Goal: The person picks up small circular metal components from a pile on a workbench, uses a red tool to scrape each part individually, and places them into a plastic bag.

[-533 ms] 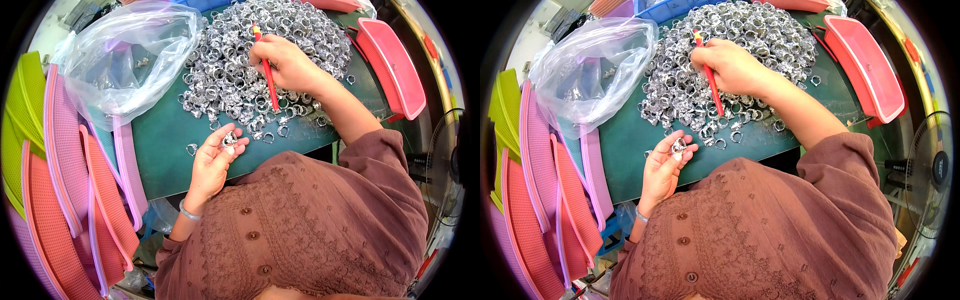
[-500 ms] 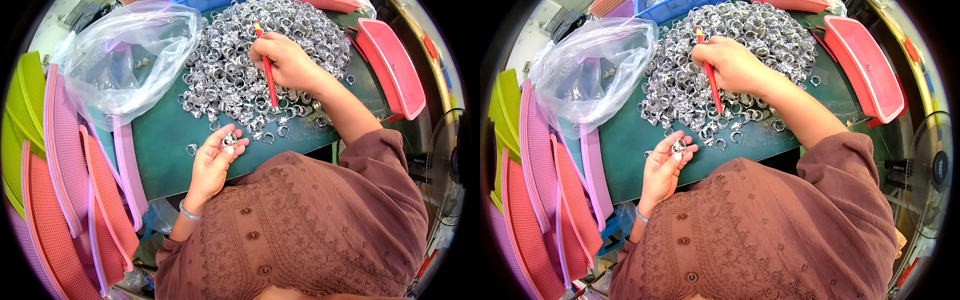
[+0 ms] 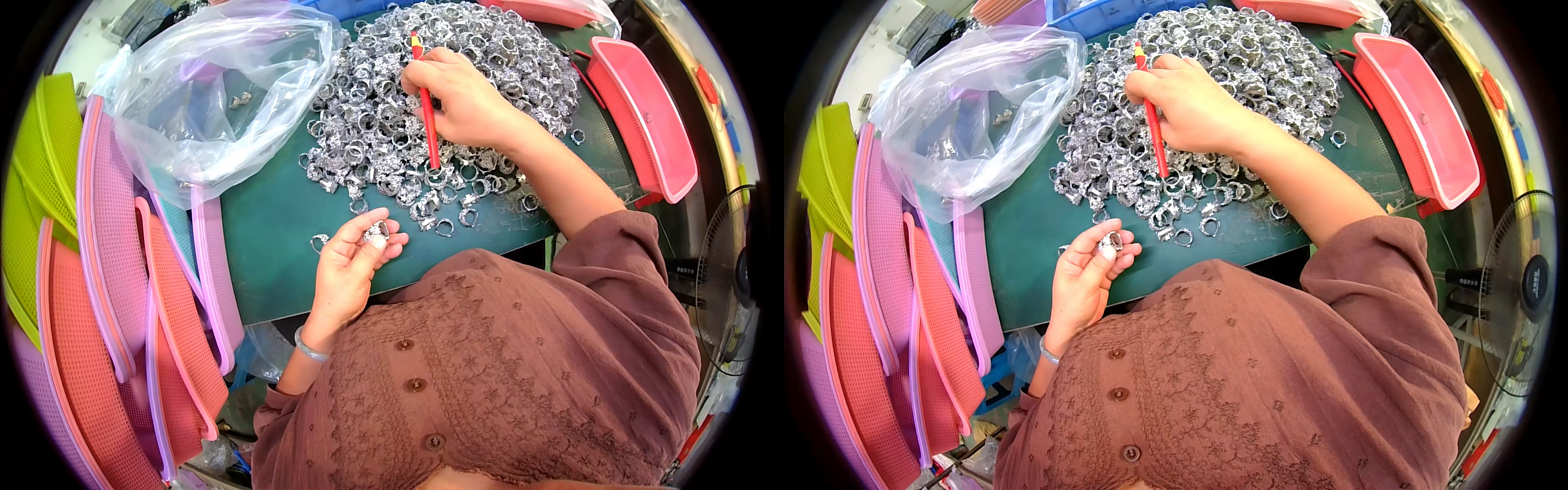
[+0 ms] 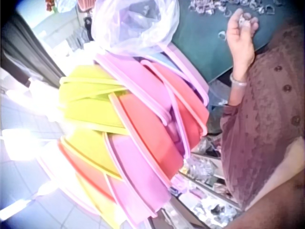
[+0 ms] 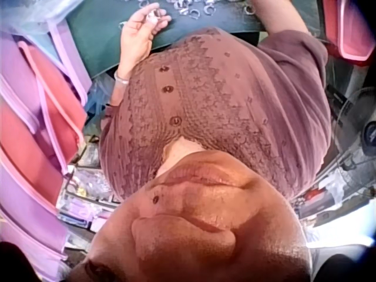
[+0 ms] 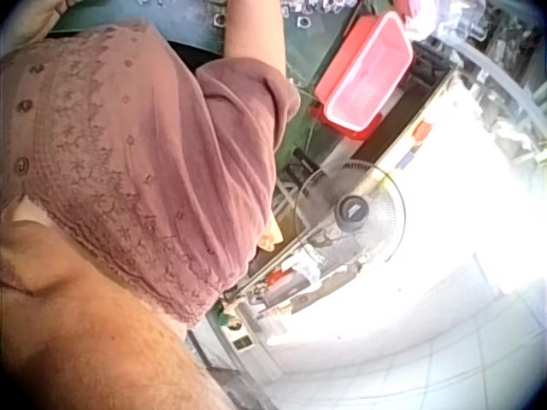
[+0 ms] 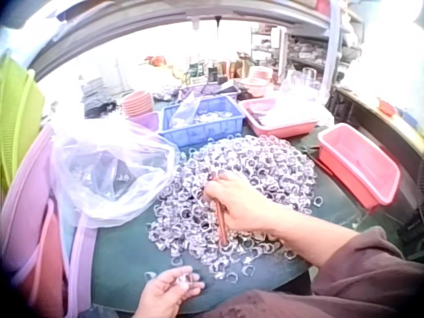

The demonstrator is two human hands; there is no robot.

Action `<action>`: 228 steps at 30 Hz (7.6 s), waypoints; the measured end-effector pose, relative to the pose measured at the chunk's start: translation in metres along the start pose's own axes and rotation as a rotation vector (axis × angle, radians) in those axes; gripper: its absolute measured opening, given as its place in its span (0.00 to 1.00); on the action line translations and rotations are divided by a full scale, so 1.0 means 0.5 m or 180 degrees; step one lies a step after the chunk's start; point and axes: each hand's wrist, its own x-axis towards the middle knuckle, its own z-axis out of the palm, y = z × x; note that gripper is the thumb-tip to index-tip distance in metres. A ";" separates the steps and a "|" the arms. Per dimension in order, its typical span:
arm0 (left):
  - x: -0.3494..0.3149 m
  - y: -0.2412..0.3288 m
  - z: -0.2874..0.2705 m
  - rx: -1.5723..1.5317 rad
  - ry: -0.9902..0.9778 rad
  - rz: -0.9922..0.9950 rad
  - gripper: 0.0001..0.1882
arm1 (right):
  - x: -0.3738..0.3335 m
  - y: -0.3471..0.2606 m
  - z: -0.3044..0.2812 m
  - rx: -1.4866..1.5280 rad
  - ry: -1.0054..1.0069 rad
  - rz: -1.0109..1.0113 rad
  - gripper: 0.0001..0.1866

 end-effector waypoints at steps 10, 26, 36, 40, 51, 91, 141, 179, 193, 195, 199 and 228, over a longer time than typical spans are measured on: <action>-0.004 0.007 0.009 0.0113 0.0130 -0.0023 0.14 | 0.025 -0.029 0.038 -0.0266 0.0097 -0.0561 0.13; -0.030 0.003 -0.023 0.0237 0.0206 0.0331 0.15 | 0.085 -0.050 0.100 -0.0471 -0.0362 -0.0382 0.12; -0.053 0.003 -0.043 0.0378 0.0365 0.0444 0.15 | 0.104 -0.038 0.088 -0.0004 -0.0261 0.0024 0.09; -0.054 0.000 -0.046 0.0383 0.0345 0.0576 0.15 | 0.107 -0.039 0.076 -0.0420 -0.0263 -0.0080 0.09; -0.062 0.004 -0.054 0.0286 0.0445 0.0713 0.15 | 0.113 -0.042 0.083 -0.0144 -0.0224 -0.0300 0.07; -0.069 0.000 -0.050 0.0284 0.0483 0.0826 0.14 | 0.074 -0.060 0.042 0.2976 -0.0863 0.0458 0.10; -0.047 0.007 -0.013 0.0427 0.0292 0.0906 0.21 | -0.105 -0.207 0.088 0.3048 -0.0325 0.0064 0.15; -0.049 0.014 -0.001 0.0554 0.0541 0.1364 0.29 | -0.092 -0.221 0.059 0.2962 -0.0190 0.0305 0.15; -0.119 -0.044 -0.017 0.0235 0.0971 0.1400 0.18 | -0.115 -0.279 0.097 0.2488 -0.0052 -0.0282 0.15; -0.133 -0.054 -0.014 -0.0025 0.1095 0.1350 0.18 | -0.121 -0.292 0.100 0.2524 0.0015 -0.0368 0.13; -0.151 -0.052 0.007 0.0070 0.1228 0.1213 0.16 | -0.140 -0.301 0.101 0.2398 -0.0001 -0.0396 0.11; -0.057 -0.078 0.027 0.0668 0.0982 0.0621 0.14 | -0.321 0.063 -0.162 0.0127 0.1453 0.1316 0.10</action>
